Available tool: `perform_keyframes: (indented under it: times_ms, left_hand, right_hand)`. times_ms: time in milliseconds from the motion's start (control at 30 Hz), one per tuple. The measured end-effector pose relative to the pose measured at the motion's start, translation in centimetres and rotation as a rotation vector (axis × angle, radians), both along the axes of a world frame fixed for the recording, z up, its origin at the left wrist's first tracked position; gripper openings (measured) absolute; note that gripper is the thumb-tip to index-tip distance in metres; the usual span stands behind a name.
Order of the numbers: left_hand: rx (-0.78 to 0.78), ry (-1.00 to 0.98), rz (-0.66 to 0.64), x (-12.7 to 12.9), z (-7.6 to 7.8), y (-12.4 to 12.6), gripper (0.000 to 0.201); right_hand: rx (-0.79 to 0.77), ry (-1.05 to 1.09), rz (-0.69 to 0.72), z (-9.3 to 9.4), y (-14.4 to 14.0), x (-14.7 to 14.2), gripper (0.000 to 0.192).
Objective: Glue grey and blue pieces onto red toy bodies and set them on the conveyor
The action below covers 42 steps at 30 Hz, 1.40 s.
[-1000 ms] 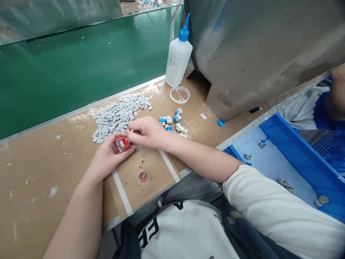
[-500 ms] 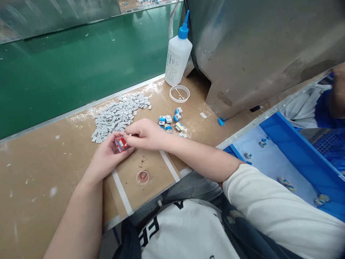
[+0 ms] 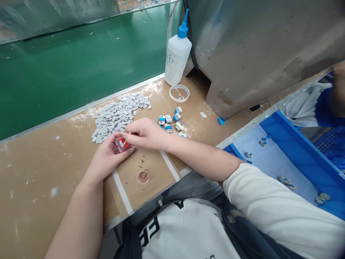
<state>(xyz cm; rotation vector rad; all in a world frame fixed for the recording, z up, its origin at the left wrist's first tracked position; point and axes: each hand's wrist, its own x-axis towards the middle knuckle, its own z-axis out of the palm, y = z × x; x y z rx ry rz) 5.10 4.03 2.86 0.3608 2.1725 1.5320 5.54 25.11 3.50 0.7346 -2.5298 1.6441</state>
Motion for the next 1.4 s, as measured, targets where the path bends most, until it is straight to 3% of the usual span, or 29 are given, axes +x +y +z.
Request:
perform_keyframes:
  times_ms: [267, 1100, 1233, 1400]
  left_hand:
    - [-0.001, -0.013, 0.008, 0.01, -0.1, -0.01, 0.063]
    - [-0.031, 0.014, -0.008, -0.03, -0.09, -0.26, 0.059]
    - [-0.011, -0.005, 0.0, -0.09, -0.11, -0.26, 0.064]
    - [0.046, -0.046, 0.02, -0.16, 0.03, -0.1, 0.065]
  right_hand:
    - [-0.011, 0.028, -0.05, -0.17, 0.06, -0.05, 0.039]
    - [-0.02, 0.065, -0.021, -0.33, 0.03, 0.11, 0.04]
    - [-0.04, 0.043, -0.073, -0.28, 0.12, 0.11, 0.04]
    - [0.063, -0.01, -0.052, 0.36, 0.32, 0.08, 0.038]
